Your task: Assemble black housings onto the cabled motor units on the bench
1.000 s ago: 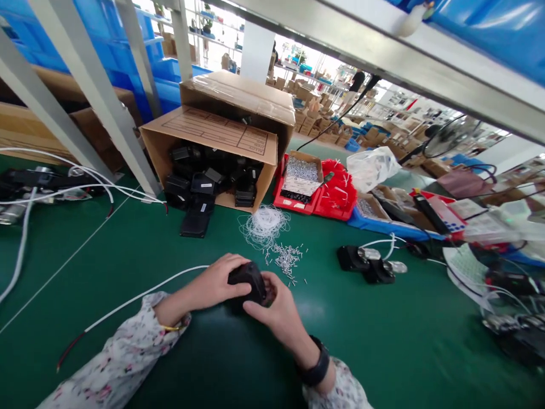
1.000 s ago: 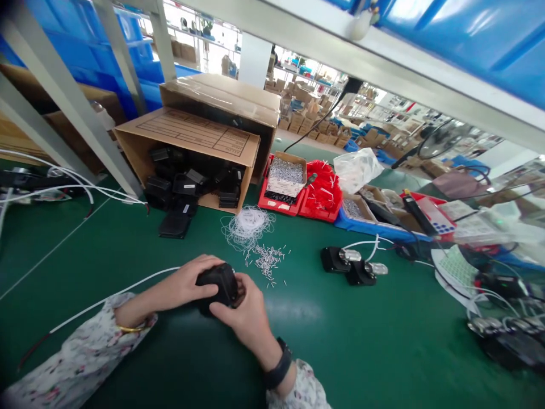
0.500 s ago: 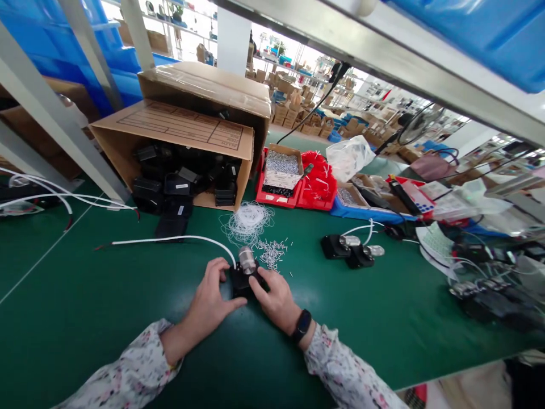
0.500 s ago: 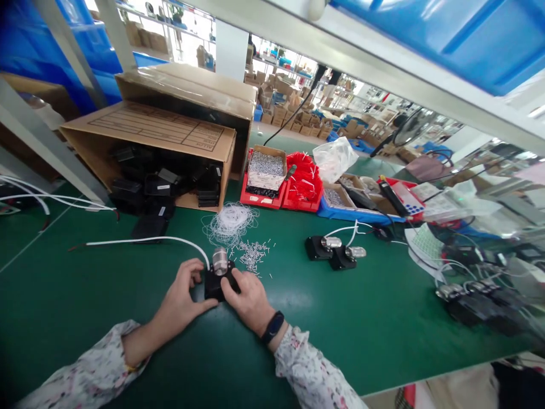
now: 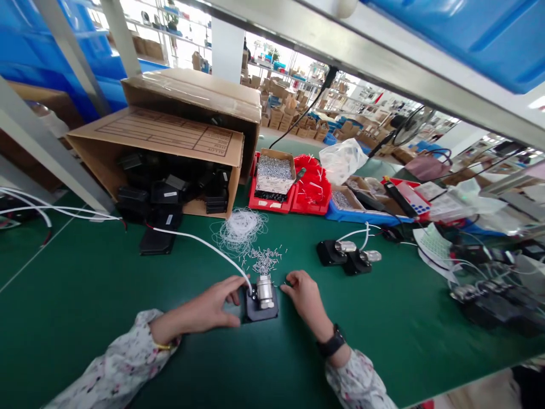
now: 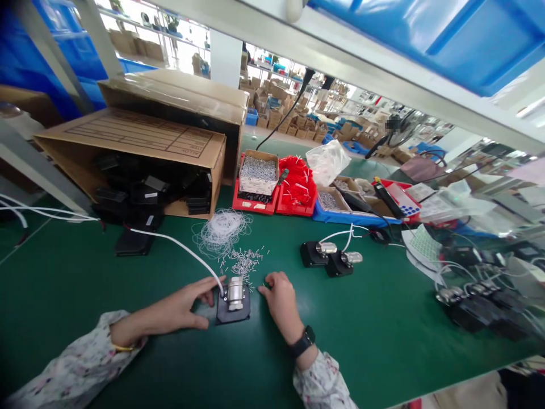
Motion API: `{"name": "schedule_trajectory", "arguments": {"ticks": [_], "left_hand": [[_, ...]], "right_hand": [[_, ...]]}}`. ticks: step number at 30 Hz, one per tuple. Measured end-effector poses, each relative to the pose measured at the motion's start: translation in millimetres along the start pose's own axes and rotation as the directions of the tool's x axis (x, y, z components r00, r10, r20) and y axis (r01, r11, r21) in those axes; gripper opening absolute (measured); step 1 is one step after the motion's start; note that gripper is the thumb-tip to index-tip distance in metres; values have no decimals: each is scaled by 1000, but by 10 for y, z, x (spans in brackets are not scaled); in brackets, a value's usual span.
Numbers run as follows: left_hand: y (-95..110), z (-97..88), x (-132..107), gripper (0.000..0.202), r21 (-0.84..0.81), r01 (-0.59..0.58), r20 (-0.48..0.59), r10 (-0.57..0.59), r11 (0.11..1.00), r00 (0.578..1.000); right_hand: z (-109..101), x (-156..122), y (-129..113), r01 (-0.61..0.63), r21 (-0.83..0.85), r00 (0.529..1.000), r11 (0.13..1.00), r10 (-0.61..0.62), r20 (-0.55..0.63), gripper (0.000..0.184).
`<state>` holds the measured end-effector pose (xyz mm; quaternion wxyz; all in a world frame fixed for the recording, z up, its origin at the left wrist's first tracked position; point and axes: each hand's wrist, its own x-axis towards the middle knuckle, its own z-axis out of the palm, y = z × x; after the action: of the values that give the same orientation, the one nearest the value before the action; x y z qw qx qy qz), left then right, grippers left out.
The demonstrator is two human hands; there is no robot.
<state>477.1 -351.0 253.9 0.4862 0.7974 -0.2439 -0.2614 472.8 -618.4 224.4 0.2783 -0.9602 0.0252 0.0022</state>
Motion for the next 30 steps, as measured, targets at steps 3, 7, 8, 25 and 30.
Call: {"name": "schedule_trajectory", "arguments": {"ticks": [3,7,8,25,30], "left_hand": [[-37,-184,92,26,150,-2,-147,24,989,989],[-59,-206,337,19,437,-80,-184,176,896,967],[-61,-196,408,17,457,-90,-157,180,885,971],[-161,-103,279,18,483,20,-364,179,876,914],[-166,-135,254,10,441,102,-446,119,892,887]], "right_hand": [[15,43,-20,59,-25,998,998,-59,33,15],[-44,53,-67,108,28,993,994,-109,54,18],[-67,59,-81,119,36,991,992,-121,57,17],[-59,32,-366,-83,725,977,683,-87,194,15],[-66,-16,-382,289,432,947,854,-321,2,15]]}}
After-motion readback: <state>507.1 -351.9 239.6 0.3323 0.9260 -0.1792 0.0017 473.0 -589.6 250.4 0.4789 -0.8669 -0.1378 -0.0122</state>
